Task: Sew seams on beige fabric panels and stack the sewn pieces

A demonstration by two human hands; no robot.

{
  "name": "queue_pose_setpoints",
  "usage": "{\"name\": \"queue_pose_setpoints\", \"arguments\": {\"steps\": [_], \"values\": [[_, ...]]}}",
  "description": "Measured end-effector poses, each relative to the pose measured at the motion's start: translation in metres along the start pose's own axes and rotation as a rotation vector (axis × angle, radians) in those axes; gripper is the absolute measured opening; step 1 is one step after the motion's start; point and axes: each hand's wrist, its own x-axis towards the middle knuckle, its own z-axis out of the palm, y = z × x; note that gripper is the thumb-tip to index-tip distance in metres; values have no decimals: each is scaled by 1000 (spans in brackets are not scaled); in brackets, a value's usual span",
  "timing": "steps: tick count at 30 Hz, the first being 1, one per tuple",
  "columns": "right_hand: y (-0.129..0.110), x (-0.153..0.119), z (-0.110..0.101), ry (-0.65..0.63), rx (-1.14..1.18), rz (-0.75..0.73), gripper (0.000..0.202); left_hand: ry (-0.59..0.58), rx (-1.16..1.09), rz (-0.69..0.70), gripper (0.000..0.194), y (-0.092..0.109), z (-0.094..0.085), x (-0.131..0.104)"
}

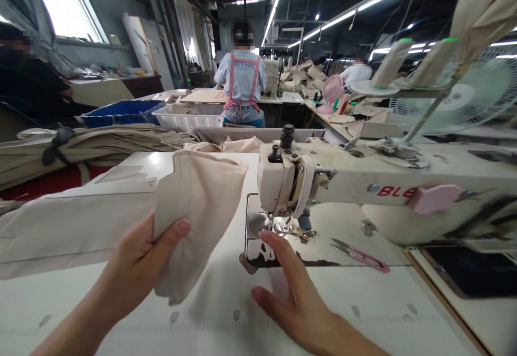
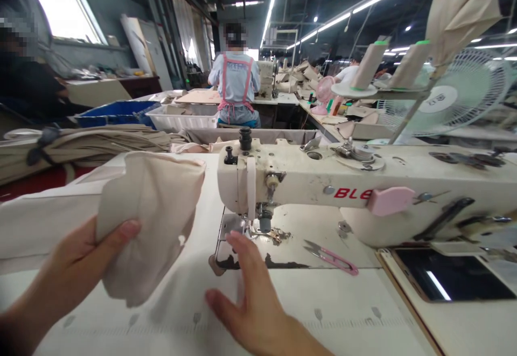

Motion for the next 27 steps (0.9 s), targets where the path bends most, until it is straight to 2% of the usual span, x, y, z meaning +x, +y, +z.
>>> {"name": "queue_pose_setpoints", "arguments": {"steps": [1,2,3,6,9,12,15,17,18,20,22,23,24,25,26,27], "values": [[-7,0,11,30,206,102,74,-5,-11,28,31,-1,2,-6],[-15,2,23,30,412,181,71,-14,-48,40,31,-2,6,-12],[-22,6,32,82,570,277,65,-22,-113,26,31,-2,9,-16],[-36,20,50,121,767,482,50,-30,-346,-109,35,-2,14,-23],[-42,29,50,131,829,491,38,21,-455,-241,39,3,10,-25],[-46,29,42,114,928,504,43,79,-488,-276,42,2,2,-20],[-53,24,34,84,1223,650,41,159,-496,-212,56,-16,-8,-3],[-58,22,31,97,1443,748,37,111,-403,-216,65,-35,-12,11],[-60,22,29,132,1506,753,34,88,-287,-209,70,-44,-13,16],[-62,23,25,211,1506,690,29,121,75,-72,78,-55,-11,19],[-61,25,20,250,1424,641,26,190,431,261,72,-56,-2,8],[-59,25,18,244,1372,634,29,125,527,442,62,-52,6,-1],[-58,24,16,227,1321,625,32,-23,517,590,49,-47,14,-12],[-56,23,15,208,1280,595,36,-209,458,679,45,-41,23,-22],[-54,21,16,194,1246,540,40,-295,386,716,47,-35,32,-31],[-52,19,18,188,1208,475,43,-323,314,727,47,-30,39,-39]]}}
